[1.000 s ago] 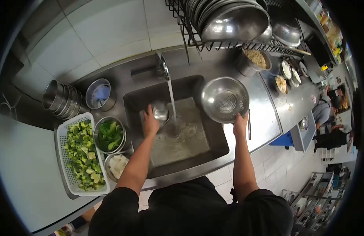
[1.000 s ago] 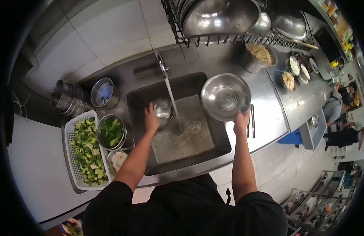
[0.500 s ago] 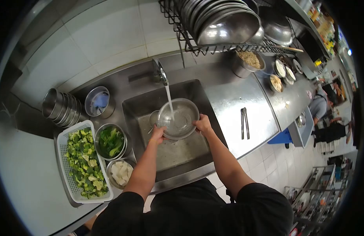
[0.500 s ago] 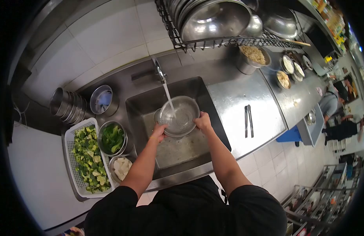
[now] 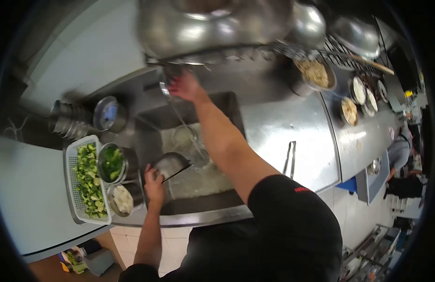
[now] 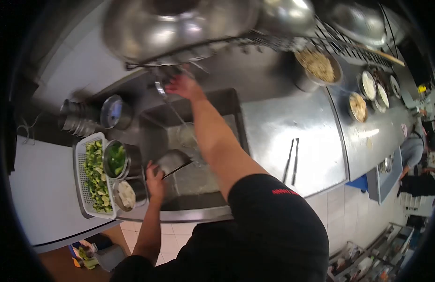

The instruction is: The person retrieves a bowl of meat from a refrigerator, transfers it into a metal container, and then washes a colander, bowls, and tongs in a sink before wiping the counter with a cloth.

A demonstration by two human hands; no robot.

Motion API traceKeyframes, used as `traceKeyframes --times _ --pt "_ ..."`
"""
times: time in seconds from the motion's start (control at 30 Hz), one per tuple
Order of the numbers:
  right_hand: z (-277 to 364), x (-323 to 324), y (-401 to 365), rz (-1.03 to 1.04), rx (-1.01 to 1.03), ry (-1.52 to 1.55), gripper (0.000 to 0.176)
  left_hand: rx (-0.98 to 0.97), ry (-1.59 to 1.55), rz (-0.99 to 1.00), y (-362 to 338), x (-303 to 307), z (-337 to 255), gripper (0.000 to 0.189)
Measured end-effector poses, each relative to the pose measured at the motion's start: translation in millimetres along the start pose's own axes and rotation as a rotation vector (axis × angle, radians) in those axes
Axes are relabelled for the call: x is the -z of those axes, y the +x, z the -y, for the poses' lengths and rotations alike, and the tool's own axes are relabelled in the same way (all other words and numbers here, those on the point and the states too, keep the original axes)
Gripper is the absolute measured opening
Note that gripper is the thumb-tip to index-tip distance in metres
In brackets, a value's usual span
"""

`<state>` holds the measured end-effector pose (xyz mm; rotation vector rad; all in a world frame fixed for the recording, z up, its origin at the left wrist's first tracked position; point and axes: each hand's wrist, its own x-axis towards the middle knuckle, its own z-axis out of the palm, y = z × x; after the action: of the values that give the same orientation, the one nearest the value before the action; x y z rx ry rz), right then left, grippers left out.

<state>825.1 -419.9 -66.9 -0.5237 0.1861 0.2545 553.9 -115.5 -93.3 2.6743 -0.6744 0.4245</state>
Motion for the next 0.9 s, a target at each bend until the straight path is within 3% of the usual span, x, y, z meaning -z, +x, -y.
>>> traceKeyframes --times 0.07,0.13,0.2,0.27,0.3,0.33,0.37,0.4,0.43,0.47,0.53,0.6,0.63,0.7,0.8,0.9 --pt "-3 -5 -22 0.073 0.118 -0.267 0.057 -0.029 -0.027 0.087 -31 31 -30 0.017" --pt "-3 1 -53 0.02 -0.069 -0.959 0.052 -0.102 0.025 0.167 -66 52 -52 0.014" --pt "11 2 -143 0.172 0.164 -1.799 0.045 -0.186 -0.031 0.306 -99 67 -56 0.011" --pt "53 36 -213 0.738 -0.104 -1.868 0.047 -0.155 0.03 0.261 -98 80 -68 0.011" --pt "71 72 -246 0.753 -0.289 -1.829 0.057 -0.16 0.082 0.176 -91 87 -71 0.012" --pt "91 131 -260 1.056 -0.223 -1.977 0.07 -0.145 0.153 0.093 -88 98 -73 0.013" --pt "114 123 -307 0.764 -0.491 -2.382 0.082 -0.067 0.032 0.077 -85 105 -79 0.015" --pt "125 129 -344 0.655 -0.647 -2.648 0.096 0.018 -0.082 0.04 -82 109 -85 0.016" --pt "134 169 -370 0.61 -0.657 -2.697 0.112 -0.112 0.019 0.172 -83 118 -86 0.017" --pt "141 158 -390 0.658 -0.734 -2.791 0.112 -0.236 0.107 0.322 -86 125 -87 0.017" --pt "153 208 -419 0.824 0.002 -2.81 0.085 -0.267 0.15 0.318 -107 102 -72 0.016" --pt "156 198 -419 0.851 -0.109 -2.862 0.058 -0.29 0.223 0.267 -94 120 -84 0.016" --pt "156 183 -412 0.898 -0.087 -2.875 0.058 -0.255 0.175 0.198 -92 122 -91 0.019" --pt "149 156 -407 0.767 -0.157 -2.801 0.05 -0.226 0.208 0.194 -100 126 -100 0.015" --pt "129 123 -380 0.667 -0.026 -2.621 0.037 -0.254 0.192 0.206 -111 110 -86 0.017" --pt "92 69 -354 0.506 0.159 -2.525 0.044 -0.275 0.249 0.117 -109 115 -94 0.014"
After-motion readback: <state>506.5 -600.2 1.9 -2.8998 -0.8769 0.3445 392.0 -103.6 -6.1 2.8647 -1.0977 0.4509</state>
